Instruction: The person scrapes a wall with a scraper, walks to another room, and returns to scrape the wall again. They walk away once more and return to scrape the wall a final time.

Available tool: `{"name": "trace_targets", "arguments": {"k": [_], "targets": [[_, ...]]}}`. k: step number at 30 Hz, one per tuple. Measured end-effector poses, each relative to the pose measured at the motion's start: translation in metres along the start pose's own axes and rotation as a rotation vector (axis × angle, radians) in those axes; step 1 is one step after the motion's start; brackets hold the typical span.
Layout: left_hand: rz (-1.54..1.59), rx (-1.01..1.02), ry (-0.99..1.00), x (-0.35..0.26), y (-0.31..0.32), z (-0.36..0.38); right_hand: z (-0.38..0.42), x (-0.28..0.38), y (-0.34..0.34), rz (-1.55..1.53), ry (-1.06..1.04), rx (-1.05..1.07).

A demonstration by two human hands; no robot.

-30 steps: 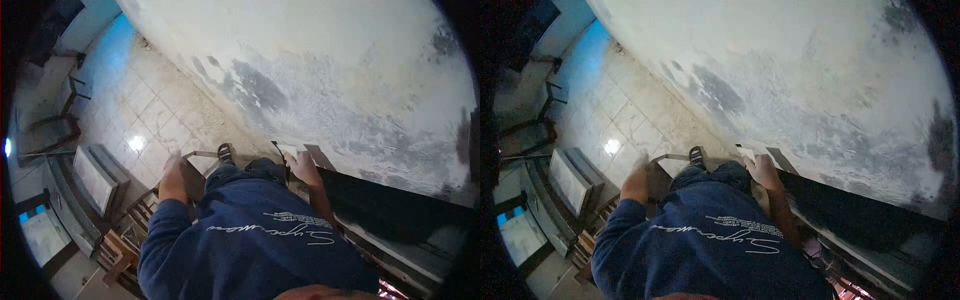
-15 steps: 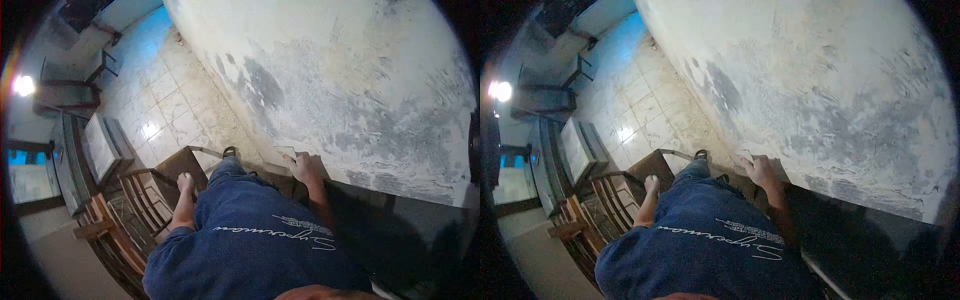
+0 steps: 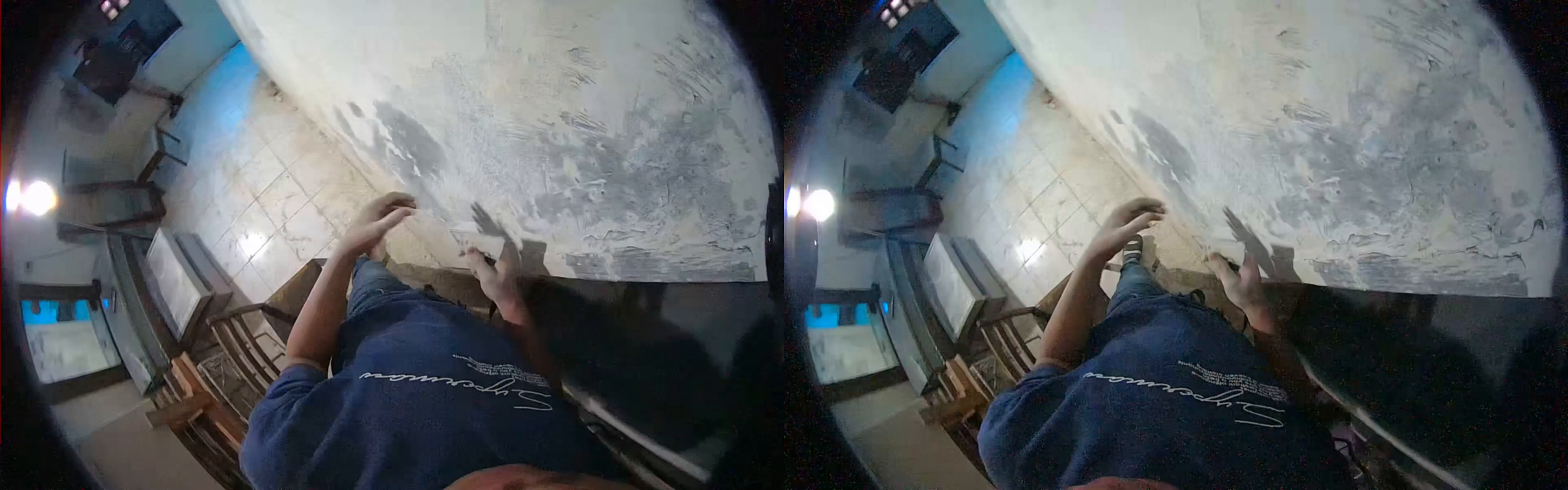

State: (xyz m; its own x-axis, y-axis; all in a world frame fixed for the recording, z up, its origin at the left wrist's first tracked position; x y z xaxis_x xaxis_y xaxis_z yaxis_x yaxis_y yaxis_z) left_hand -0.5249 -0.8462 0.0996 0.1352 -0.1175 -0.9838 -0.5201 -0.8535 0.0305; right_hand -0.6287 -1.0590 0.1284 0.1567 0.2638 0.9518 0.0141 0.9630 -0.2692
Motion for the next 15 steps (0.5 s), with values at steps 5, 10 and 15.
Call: {"name": "trace_targets", "arguments": {"k": [5,10,15], "targets": [[0.376,0.122,0.222,-0.038,0.036,-0.053,-0.048,0.036,0.019,-0.322,0.217,0.07],[0.579,0.094,0.235,-0.027,0.011,-0.095,-0.114,0.037,0.053,-0.428,0.273,-0.093],[0.636,-0.034,0.13,-0.01,-0.014,-0.13,-0.166,0.048,0.075,-0.412,0.146,-0.397]]}}
Point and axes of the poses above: each hand's wrist, its own z-axis away from the middle knuckle, its own y-axis out of the palm, x = y × z, the point moved 6 cm from there along -z, towards the middle knuckle, and after that the axes turned 15 degrees about y, right-handed, at the moved point
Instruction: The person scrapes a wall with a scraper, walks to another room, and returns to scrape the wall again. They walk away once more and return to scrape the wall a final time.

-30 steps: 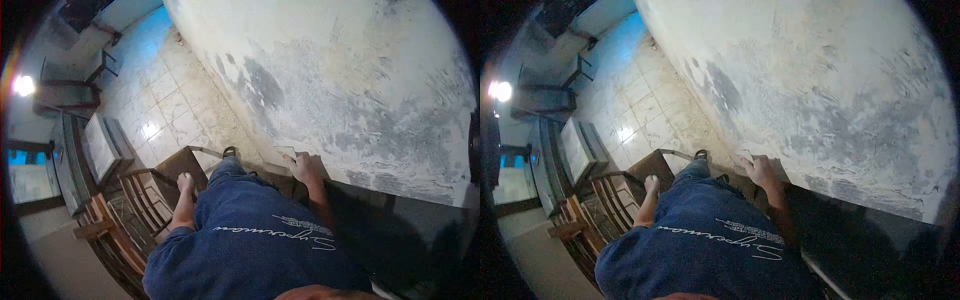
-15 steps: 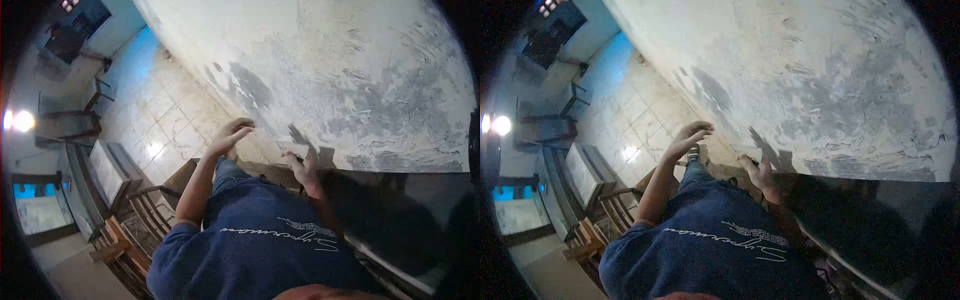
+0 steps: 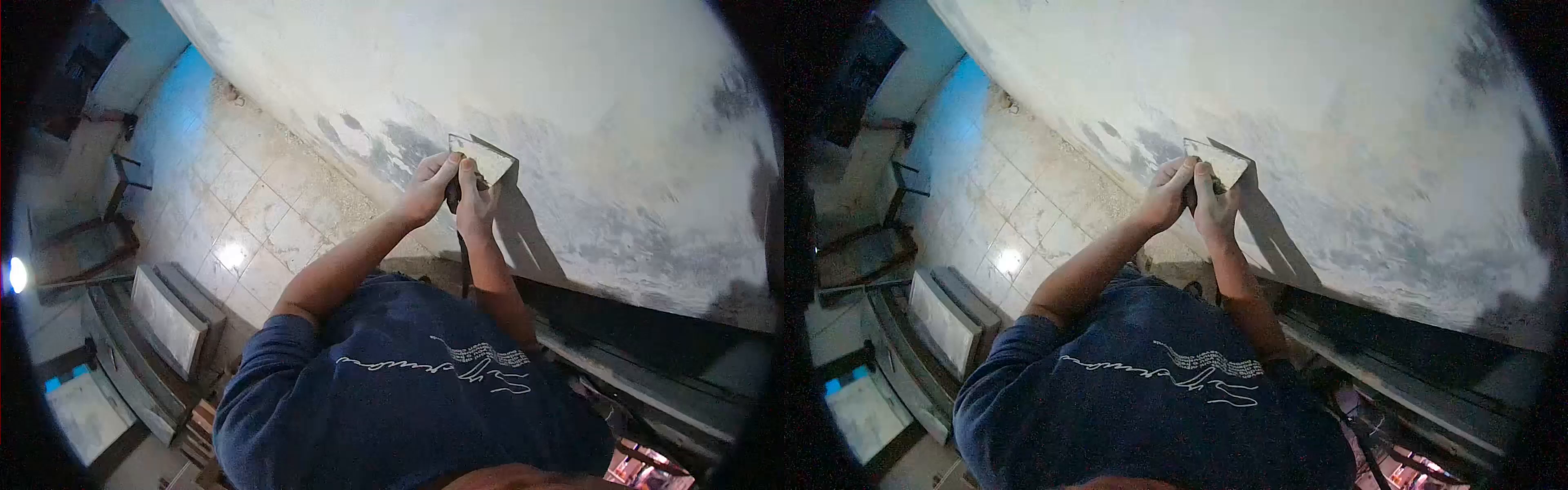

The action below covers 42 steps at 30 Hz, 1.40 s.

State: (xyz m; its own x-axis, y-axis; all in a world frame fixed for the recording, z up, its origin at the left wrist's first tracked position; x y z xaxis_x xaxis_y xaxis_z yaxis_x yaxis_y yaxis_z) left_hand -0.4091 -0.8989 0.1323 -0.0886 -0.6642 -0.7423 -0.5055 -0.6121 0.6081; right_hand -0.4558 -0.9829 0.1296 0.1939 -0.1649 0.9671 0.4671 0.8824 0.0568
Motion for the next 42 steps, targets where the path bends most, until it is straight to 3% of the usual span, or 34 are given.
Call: {"name": "trace_targets", "arguments": {"k": [3,6,9,10,13,15,16,18,19,20,24,25,28,30,31,33,35,37,39,41,42], "targets": [[0.04,0.014,-0.105,0.024,-0.013,-0.01,0.002,0.017,0.005,0.114,-0.212,-0.2],[0.055,0.084,-0.197,0.021,-0.014,-0.012,0.006,0.012,0.012,-0.043,-0.306,-0.346],[0.146,0.161,-0.229,0.01,-0.01,-0.016,0.014,0.019,0.024,0.073,-0.185,-0.449],[0.145,0.148,-0.232,0.004,-0.009,-0.017,0.013,0.023,0.025,0.132,-0.277,-0.452],[0.101,0.132,-0.284,-0.012,-0.008,-0.016,0.013,0.026,0.027,0.056,-0.285,-0.433],[0.063,0.26,-0.141,0.0,-0.01,-0.018,0.021,0.013,0.025,-0.106,-0.17,-0.392],[-0.045,0.266,-0.149,0.001,-0.012,-0.014,0.021,0.014,0.024,-0.079,-0.278,-0.354],[0.002,0.216,-0.153,-0.008,-0.01,-0.018,0.015,0.018,0.03,-0.094,-0.291,-0.375],[0.055,0.158,-0.174,-0.008,-0.011,-0.018,0.016,0.017,0.03,-0.104,-0.286,-0.402],[0.127,0.199,-0.249,-0.009,-0.014,-0.02,0.012,0.009,0.03,-0.174,-0.13,-0.342],[0.043,0.307,-0.231,-0.017,-0.016,-0.027,0.009,0.008,0.03,-0.157,-0.163,-0.297],[0.073,0.301,-0.266,-0.009,-0.015,-0.02,0.008,-0.017,0.02,-0.215,-0.09,-0.354],[0.027,0.31,-0.344,0.007,-0.02,-0.014,0.011,-0.016,0.022,-0.253,-0.161,-0.445],[0.101,0.216,-0.251,-0.012,-0.014,-0.024,0.015,-0.002,0.031,-0.275,-0.05,-0.414],[0.101,0.226,-0.266,-0.017,-0.01,-0.023,0.018,0.002,0.031,-0.283,-0.048,-0.43],[-0.006,0.328,-0.315,-0.023,-0.012,-0.027,0.017,0.018,0.035,-0.112,-0.233,-0.477],[-0.047,0.35,-0.242,-0.009,-0.021,-0.027,0.011,-0.001,0.034,-0.212,-0.186,-0.349],[-0.028,0.379,-0.437,0.004,-0.022,-0.02,0.009,-0.022,0.025,-0.325,-0.039,-0.478],[-0.075,0.334,-0.369,-0.012,-0.015,-0.024,0.012,-0.01,0.03,-0.294,-0.104,-0.442],[-0.219,0.374,-0.373,-0.018,-0.017,-0.028,0.015,-0.013,0.026,-0.193,-0.04,-0.607],[-0.094,0.376,-0.389,-0.017,-0.013,-0.025,0.021,0.006,0.033,-0.187,-0.105,-0.558]]}}
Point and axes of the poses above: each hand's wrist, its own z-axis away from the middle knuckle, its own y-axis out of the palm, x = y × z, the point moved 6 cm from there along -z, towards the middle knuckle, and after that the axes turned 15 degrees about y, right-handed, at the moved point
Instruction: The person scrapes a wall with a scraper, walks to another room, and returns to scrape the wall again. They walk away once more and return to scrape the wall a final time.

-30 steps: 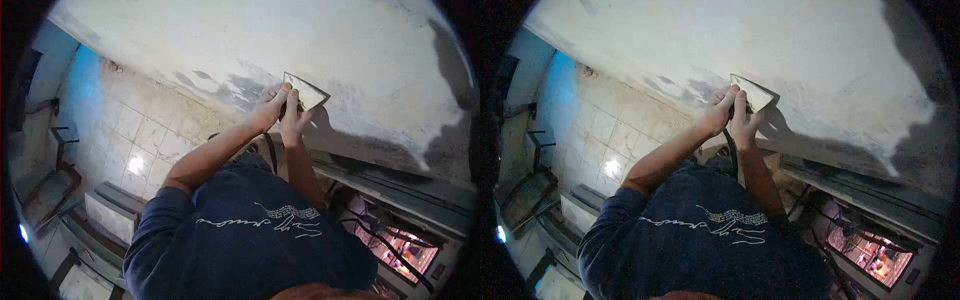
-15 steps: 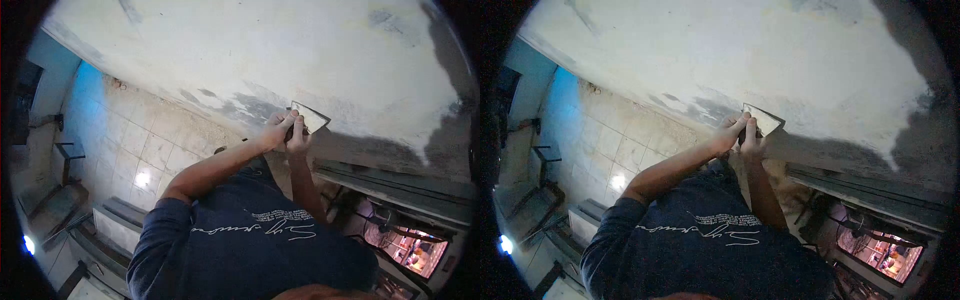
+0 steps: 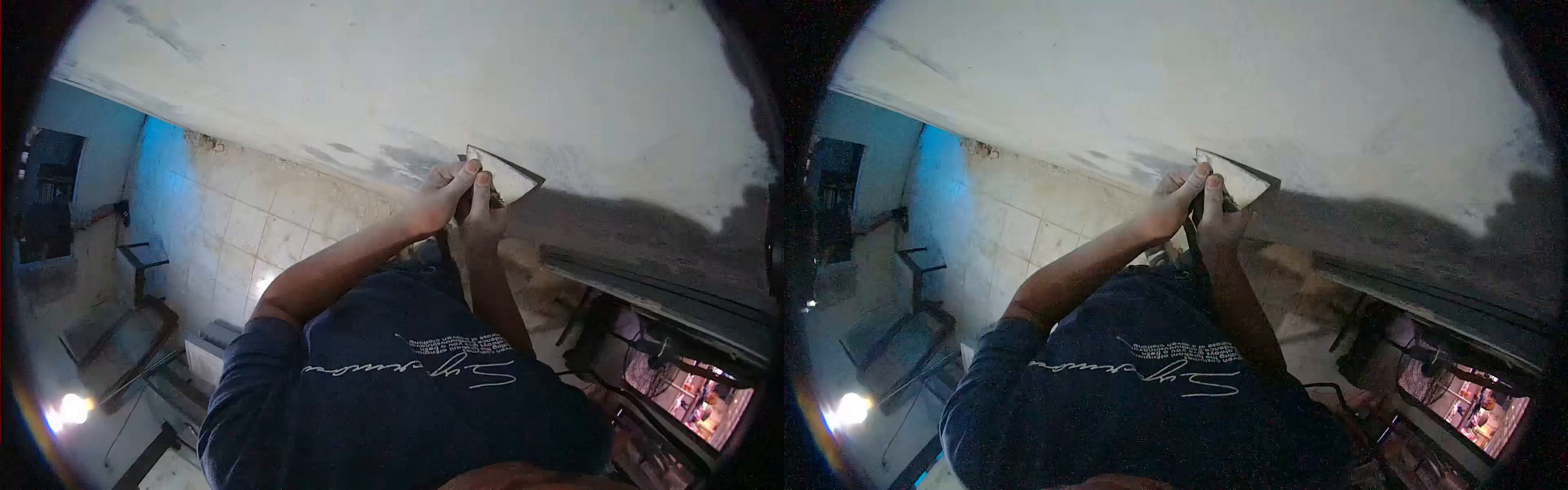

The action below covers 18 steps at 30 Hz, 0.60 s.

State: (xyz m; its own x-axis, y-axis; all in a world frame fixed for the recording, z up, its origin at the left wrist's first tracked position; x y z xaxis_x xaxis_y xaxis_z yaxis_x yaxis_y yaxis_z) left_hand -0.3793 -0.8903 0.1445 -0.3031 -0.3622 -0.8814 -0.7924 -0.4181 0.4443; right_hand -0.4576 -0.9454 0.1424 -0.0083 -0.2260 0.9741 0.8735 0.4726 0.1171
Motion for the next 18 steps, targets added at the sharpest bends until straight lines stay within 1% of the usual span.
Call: {"name": "trace_targets", "arguments": {"k": [1,3,4,7,8,9,11,12,13,14,15,17,18], "targets": [[-0.009,0.002,-0.014,0.002,0.002,0.004,0.004,-0.002,-0.004,-0.011,0.012,-0.006],[0.033,-0.036,-0.143,0.008,0.002,0.004,0.002,-0.015,-0.003,-0.137,0.268,0.045],[0.073,-0.064,-0.09,0.017,-0.002,0.004,0.001,-0.014,0.003,-0.146,0.263,0.052],[-0.001,-0.026,-0.075,-0.013,0.0,0.006,0.008,0.01,0.011,-0.148,0.045,0.019],[0.055,0.037,-0.035,-0.008,-0.001,0.004,-0.006,-0.032,-0.003,-0.165,0.177,0.041],[0.067,-0.043,-0.036,-0.014,0.004,0.005,-0.002,-0.03,-0.011,-0.157,0.193,0.037],[0.054,-0.087,-0.065,-0.015,0.009,0.005,-0.001,-0.014,-0.004,-0.061,0.129,0.11],[0.012,-0.062,-0.057,-0.005,0.007,0.005,0.002,-0.019,-0.006,-0.241,0.222,0.135],[-0.026,-0.041,-0.048,0.004,0.004,0.005,-0.003,-0.016,-0.001,-0.245,0.209,0.143],[0.026,-0.086,-0.021,-0.003,0.005,0.003,-0.006,-0.011,0.0,-0.135,0.163,0.095],[0.032,-0.088,-0.024,-0.008,0.006,0.003,-0.005,-0.007,-0.001,-0.02,0.123,0.039],[0.054,-0.081,-0.031,-0.02,0.01,0.003,0.0,0.006,-0.002,-0.003,0.178,0.09],[0.028,-0.053,-0.037,-0.018,0.008,0.003,0.002,0.008,0.0,0.041,0.282,0.119]]}}
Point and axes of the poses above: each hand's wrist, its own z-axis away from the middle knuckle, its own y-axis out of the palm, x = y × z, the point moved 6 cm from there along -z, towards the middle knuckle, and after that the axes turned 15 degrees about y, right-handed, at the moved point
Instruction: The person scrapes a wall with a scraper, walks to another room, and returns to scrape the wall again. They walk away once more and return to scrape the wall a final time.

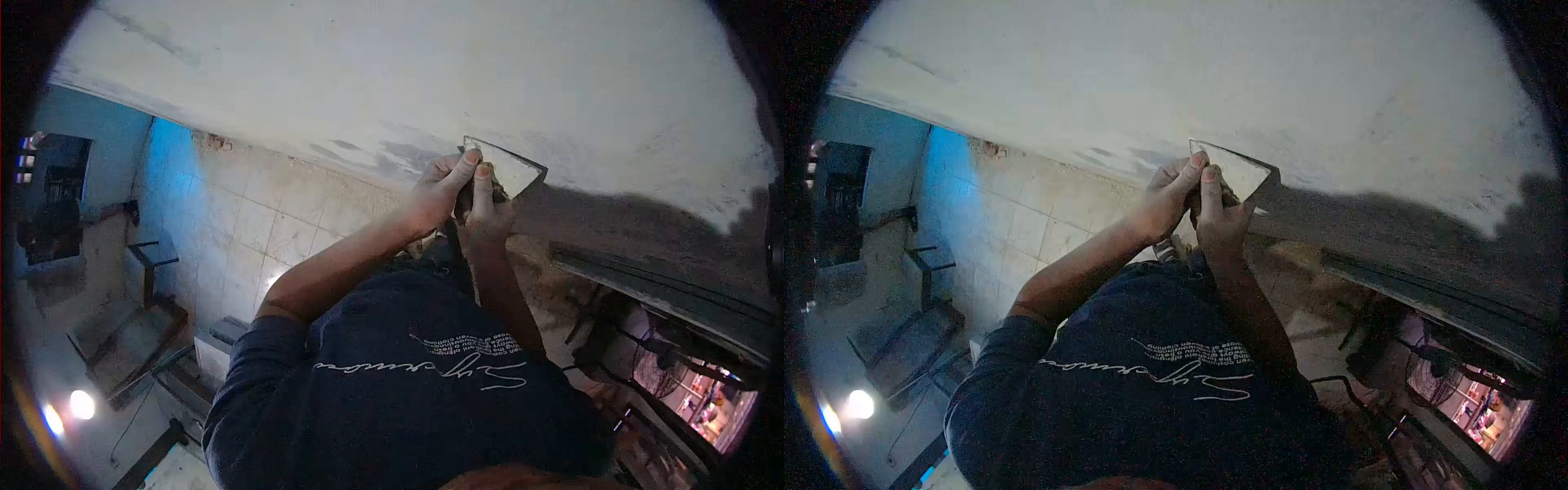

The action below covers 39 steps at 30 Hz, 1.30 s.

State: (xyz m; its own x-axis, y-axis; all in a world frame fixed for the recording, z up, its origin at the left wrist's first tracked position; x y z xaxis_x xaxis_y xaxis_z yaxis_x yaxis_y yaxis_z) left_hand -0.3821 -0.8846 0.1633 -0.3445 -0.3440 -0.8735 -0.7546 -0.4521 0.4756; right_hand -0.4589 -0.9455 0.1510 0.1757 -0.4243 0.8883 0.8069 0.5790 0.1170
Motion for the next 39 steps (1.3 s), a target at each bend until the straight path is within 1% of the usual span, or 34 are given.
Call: {"name": "trace_targets", "arguments": {"k": [3,4,5,6,7,8,9,10,11,13,15,17,18,19,21,22,23,25,27,28,31,32,33,35,36,37,39], "targets": [[0.024,-0.042,0.015,0.01,0.004,0.001,-0.006,-0.01,-0.004,0.006,-0.168,-0.032],[-0.001,0.055,-0.041,0.023,-0.003,0.002,-0.005,-0.009,-0.003,-0.065,-0.187,0.01],[-0.004,0.053,-0.03,0.014,-0.004,-0.001,-0.002,-0.007,0.001,-0.128,-0.195,0.05],[0.029,0.001,0.008,0.001,-0.002,-0.002,0.005,0.01,0.011,-0.174,-0.3,0.074],[0.064,-0.049,0.042,-0.007,-0.001,-0.002,0.01,0.017,0.016,-0.169,-0.294,0.07],[0.04,-0.048,0.093,-0.013,-0.004,-0.003,0.013,0.02,0.02,-0.138,-0.237,0.053],[0.031,-0.06,0.058,-0.017,-0.005,-0.002,0.013,0.018,0.022,-0.109,-0.177,0.038],[0.032,-0.033,0.028,-0.014,-0.005,0.0,0.011,0.018,0.024,-0.179,-0.234,0.118],[0.026,0.004,0.006,-0.012,-0.006,0.0,0.008,0.011,0.02,-0.188,-0.238,0.122],[-0.013,-0.065,-0.015,0.003,-0.005,0.0,0.002,-0.001,0.011,-0.187,-0.16,0.109],[-0.002,-0.028,-0.033,0.001,0.0,-0.003,0.003,0.003,0.014,-0.195,-0.094,0.108],[0.08,-0.179,0.147,-0.015,0.001,-0.007,0.012,0.029,0.024,-0.151,-0.362,0.13],[0.062,-0.076,0.144,-0.025,-0.002,-0.007,0.004,0.018,0.024,-0.07,-0.149,0.036],[0.061,-0.078,0.138,-0.021,-0.004,-0.005,0.004,0.015,0.021,-0.072,-0.143,0.034],[0.033,-0.044,0.158,-0.022,-0.008,-0.007,0.004,0.021,0.026,-0.107,-0.322,0.149],[0.002,-0.083,0.062,-0.018,-0.008,-0.004,0.004,0.016,0.024,-0.204,-0.302,0.142],[-0.038,-0.107,0.01,-0.006,-0.011,-0.002,-0.005,0.0,0.015,-0.174,-0.353,0.126],[-0.066,-0.027,-0.042,0.003,-0.018,-0.001,-0.001,0.006,0.021,-0.168,-0.304,0.057],[0.059,-0.083,0.064,-0.007,-0.012,-0.004,-0.001,0.01,0.025,-0.187,-0.188,0.068],[0.087,-0.062,0.046,-0.012,-0.013,-0.005,0.007,0.021,0.029,-0.163,-0.25,0.059],[0.019,-0.062,-0.009,-0.011,-0.012,-0.002,0.004,0.015,0.024,-0.182,-0.26,0.083],[0.007,-0.088,0.004,-0.004,-0.011,-0.005,0.01,0.023,0.023,-0.002,-0.507,0.039],[0.002,-0.076,0.016,-0.002,-0.013,-0.007,0.008,0.023,0.022,-0.008,-0.524,0.037],[-0.006,-0.052,0.051,-0.001,-0.012,-0.006,0.006,0.022,0.024,-0.165,-0.398,0.088],[0.03,-0.022,0.129,-0.016,-0.012,-0.01,0.006,0.03,0.031,-0.157,-0.466,0.12],[0.007,-0.058,0.114,-0.027,-0.012,-0.01,0.007,0.034,0.037,-0.181,-0.403,0.175],[-0.001,-0.02,0.095,-0.051,-0.01,-0.006,0.009,0.039,0.045,-0.256,-0.405,0.154]]}}
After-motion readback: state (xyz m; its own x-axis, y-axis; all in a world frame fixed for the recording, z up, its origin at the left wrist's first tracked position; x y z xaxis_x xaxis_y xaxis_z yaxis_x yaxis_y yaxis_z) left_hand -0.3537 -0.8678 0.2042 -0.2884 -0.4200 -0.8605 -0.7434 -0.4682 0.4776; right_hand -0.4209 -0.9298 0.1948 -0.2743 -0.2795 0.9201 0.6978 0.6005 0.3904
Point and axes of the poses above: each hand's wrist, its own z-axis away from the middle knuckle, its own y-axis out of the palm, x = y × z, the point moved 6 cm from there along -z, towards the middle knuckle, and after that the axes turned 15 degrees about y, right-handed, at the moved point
